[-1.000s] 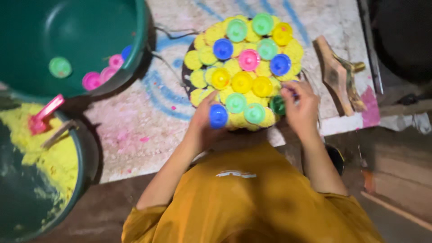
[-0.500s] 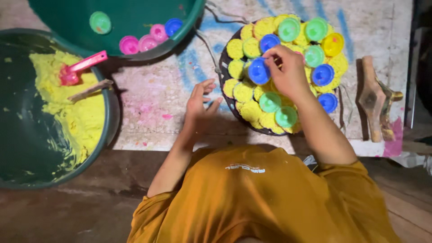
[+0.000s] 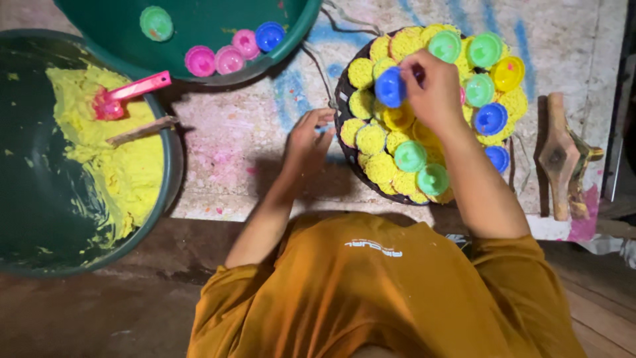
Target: The person scoops yellow batter from a green bowl using a pink spatula and fills a wooden mold. They press the mold onto a tray of yellow cakes and release the batter. The person then places colorful plastic bottle caps onto the cakes.
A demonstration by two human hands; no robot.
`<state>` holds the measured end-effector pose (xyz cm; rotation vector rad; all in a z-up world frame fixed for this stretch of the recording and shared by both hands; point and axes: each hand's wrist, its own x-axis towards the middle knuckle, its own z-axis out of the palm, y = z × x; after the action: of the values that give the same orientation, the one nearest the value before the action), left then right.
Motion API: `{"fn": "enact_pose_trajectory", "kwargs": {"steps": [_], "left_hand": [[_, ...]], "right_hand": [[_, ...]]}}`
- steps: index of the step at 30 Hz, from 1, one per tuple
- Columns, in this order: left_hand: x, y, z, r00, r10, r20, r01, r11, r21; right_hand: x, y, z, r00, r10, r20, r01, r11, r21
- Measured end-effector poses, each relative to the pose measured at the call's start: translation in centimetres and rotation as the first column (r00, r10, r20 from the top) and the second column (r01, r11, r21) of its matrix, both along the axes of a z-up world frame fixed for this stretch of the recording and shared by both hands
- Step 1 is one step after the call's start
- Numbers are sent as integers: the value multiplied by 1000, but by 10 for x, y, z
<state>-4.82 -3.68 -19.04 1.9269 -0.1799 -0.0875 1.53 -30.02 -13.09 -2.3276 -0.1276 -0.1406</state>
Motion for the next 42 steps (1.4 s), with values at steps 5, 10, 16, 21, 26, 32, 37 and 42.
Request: {"fn": "enact_pose_trajectory", "kwargs": {"steps": [5, 10, 16, 21, 26, 32, 37, 42], "left_hand": [[17, -13, -15, 998, -66, -1, 66, 998, -7], [20, -17, -31, 996, -81, 43, 79, 996, 39], [20, -6, -18, 988, -122, 93, 99, 969, 226], [101, 66, 64, 891, -197, 410, 38, 930, 365], [235, 152, 78, 977, -160, -141, 206, 541, 815], [257, 149, 4, 706, 84, -703, 639, 352, 684], [261, 130, -18, 705, 9, -709, 670, 317, 671], [266, 141, 15, 756, -67, -651, 604, 454, 655]], "right_hand": [[15, 34, -21, 978, 204, 37, -195, 965, -176], [8, 46, -40, 972, 226, -69, -235, 889, -394], [-5, 49, -27, 964, 263, 18, -217, 831, -512], [-21, 36, 24, 948, 221, 229, -150, 945, -291], [-41, 28, 53, 977, 52, 206, -60, 998, 34], [-53, 17, 71, 985, -17, 169, 12, 999, 30], [-57, -12, 58, 976, -93, 195, 81, 994, 70], [-54, -14, 60, 989, -76, 128, 57, 987, 149]]}}
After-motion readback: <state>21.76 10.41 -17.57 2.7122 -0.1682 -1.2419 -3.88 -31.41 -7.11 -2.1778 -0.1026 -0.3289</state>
